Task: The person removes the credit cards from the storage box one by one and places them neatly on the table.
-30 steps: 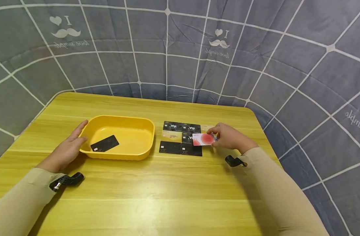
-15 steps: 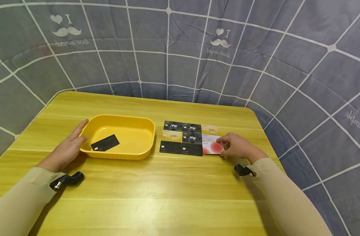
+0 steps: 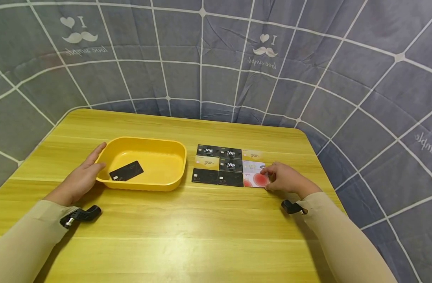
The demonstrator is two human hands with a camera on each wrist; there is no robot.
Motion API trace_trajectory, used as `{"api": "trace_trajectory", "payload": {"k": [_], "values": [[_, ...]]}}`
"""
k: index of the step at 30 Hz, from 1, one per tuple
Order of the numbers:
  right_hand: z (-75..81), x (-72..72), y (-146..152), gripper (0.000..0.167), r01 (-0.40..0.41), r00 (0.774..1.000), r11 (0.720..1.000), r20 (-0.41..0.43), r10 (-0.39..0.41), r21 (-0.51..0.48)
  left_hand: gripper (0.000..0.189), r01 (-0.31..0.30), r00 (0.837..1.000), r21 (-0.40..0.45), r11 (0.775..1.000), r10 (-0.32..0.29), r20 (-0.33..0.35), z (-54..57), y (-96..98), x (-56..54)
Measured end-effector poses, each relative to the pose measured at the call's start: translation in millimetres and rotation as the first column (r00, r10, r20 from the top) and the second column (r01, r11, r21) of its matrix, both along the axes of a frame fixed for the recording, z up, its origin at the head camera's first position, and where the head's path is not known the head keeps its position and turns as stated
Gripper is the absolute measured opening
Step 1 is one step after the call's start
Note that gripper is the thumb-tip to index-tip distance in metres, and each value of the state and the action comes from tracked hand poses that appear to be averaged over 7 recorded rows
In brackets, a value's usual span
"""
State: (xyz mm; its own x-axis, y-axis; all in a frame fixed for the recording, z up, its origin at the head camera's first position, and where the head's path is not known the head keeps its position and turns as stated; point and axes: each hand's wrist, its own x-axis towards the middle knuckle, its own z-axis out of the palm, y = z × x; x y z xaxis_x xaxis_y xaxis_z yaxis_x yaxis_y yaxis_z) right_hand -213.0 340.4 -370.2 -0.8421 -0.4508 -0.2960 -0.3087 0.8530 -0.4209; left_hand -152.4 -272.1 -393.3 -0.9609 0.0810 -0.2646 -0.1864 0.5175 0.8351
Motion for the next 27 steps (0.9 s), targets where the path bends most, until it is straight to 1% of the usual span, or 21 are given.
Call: {"api": "trace_trajectory", "payload": {"k": [8, 16, 21, 27], "values": [[-3.5, 0.2, 1.2, 0.046, 0.002, 1.000, 1.000, -0.001, -0.002, 0.006, 0.065, -0.001, 1.000, -0.001, 1.000, 0.001, 0.009, 0.1, 0.8, -0.4], [-2.9, 0.7, 1.3, 0.045, -0.007, 1.000, 1.000, 0.002, 0.007, 0.000, 0.066, 0.006, 1.000, 0.011, 1.000, -0.006, -0.001, 2.1, 1.5, 1.1], [-2.2, 0.9, -0.6, 0.046, 0.001, 1.000, 1.000, 0.011, -0.001, 0.018, 0.065, 0.007, 1.000, 0.014, 1.000, -0.007, 0.000, 0.9, 1.4, 1.4], [-4.1, 1.1, -0.1, 0.046, -0.007, 1.000, 1.000, 0.003, 0.007, 0.019, 0.065, 0.005, 1.000, 0.003, 1.000, -0.005, 0.002, 0.2, 1.5, 1.1]]}}
